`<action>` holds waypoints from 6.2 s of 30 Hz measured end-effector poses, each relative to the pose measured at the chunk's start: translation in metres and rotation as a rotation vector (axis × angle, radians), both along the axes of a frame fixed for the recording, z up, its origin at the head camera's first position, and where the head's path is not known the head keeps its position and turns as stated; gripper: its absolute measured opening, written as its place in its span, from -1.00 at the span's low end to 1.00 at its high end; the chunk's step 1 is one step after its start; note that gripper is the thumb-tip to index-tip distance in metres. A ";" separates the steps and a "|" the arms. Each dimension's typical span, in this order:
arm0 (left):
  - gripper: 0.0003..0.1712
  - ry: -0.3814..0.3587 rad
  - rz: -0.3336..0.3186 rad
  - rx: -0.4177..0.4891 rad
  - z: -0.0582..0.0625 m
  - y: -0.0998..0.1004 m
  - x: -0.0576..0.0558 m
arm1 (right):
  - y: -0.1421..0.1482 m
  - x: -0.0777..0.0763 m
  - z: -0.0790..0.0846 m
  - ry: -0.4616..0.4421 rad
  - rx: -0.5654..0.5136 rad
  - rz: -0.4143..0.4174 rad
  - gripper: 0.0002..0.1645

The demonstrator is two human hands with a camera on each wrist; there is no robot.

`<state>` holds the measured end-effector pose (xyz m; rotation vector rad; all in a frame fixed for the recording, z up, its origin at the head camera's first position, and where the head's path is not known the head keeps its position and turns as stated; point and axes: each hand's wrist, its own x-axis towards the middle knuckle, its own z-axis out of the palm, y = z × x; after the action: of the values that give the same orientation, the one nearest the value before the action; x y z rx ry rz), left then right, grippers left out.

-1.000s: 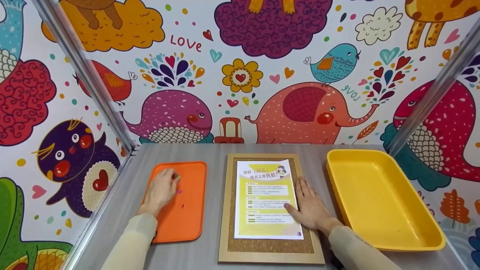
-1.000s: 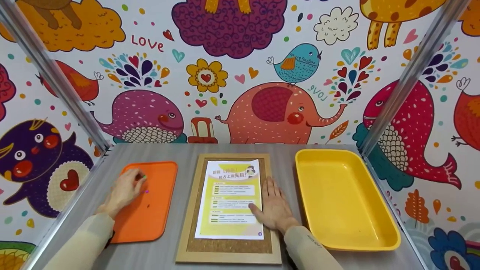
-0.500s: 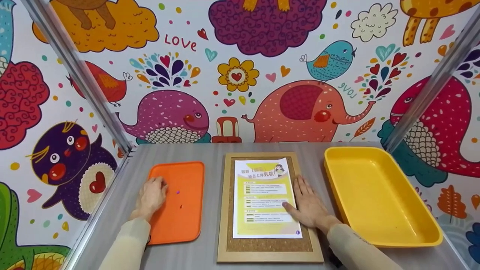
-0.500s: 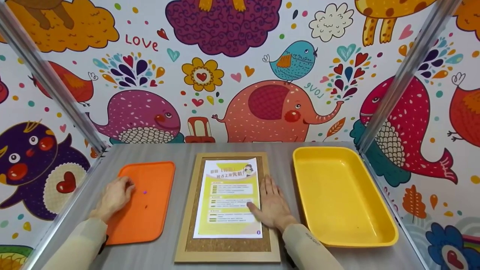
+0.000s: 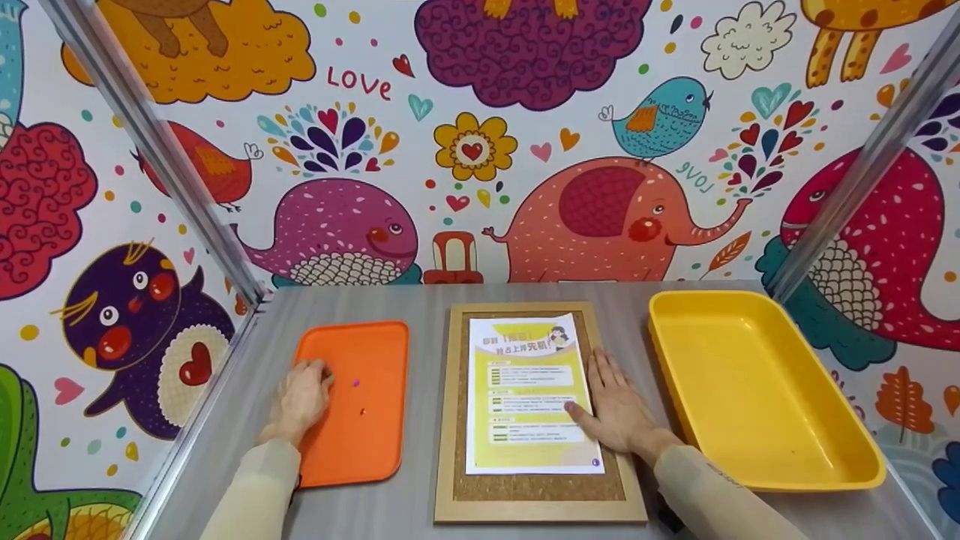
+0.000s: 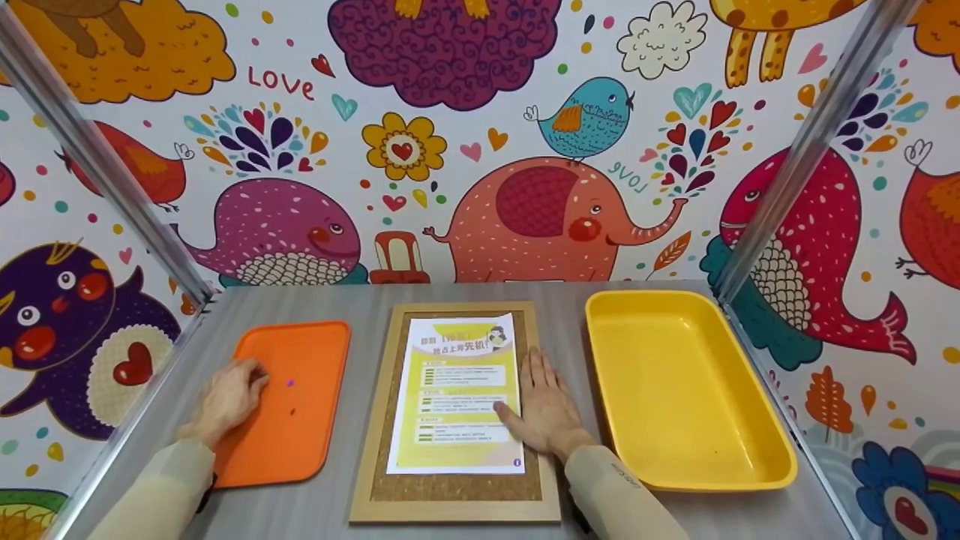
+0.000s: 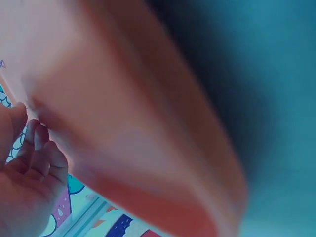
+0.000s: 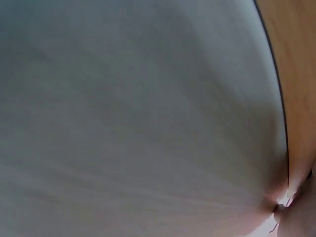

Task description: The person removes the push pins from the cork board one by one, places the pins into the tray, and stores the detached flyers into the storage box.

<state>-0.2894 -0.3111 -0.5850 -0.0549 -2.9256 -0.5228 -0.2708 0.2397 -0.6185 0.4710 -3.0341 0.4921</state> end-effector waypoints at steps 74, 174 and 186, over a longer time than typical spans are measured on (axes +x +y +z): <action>-0.76 0.122 -0.671 0.106 0.020 0.251 0.046 | -0.001 0.000 0.005 -0.040 -0.011 0.009 0.27; -0.90 0.138 -1.020 -0.350 0.014 0.363 0.064 | 0.006 0.002 0.003 0.018 -0.055 0.070 -0.06; -0.85 0.311 -0.986 -0.528 0.011 0.370 0.070 | 0.003 0.001 0.001 0.007 -0.046 0.061 -0.05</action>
<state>-0.2192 0.0587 -0.5738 -1.5092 -2.4504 0.1785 -0.2697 0.2429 -0.6177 0.5637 -3.0023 0.5599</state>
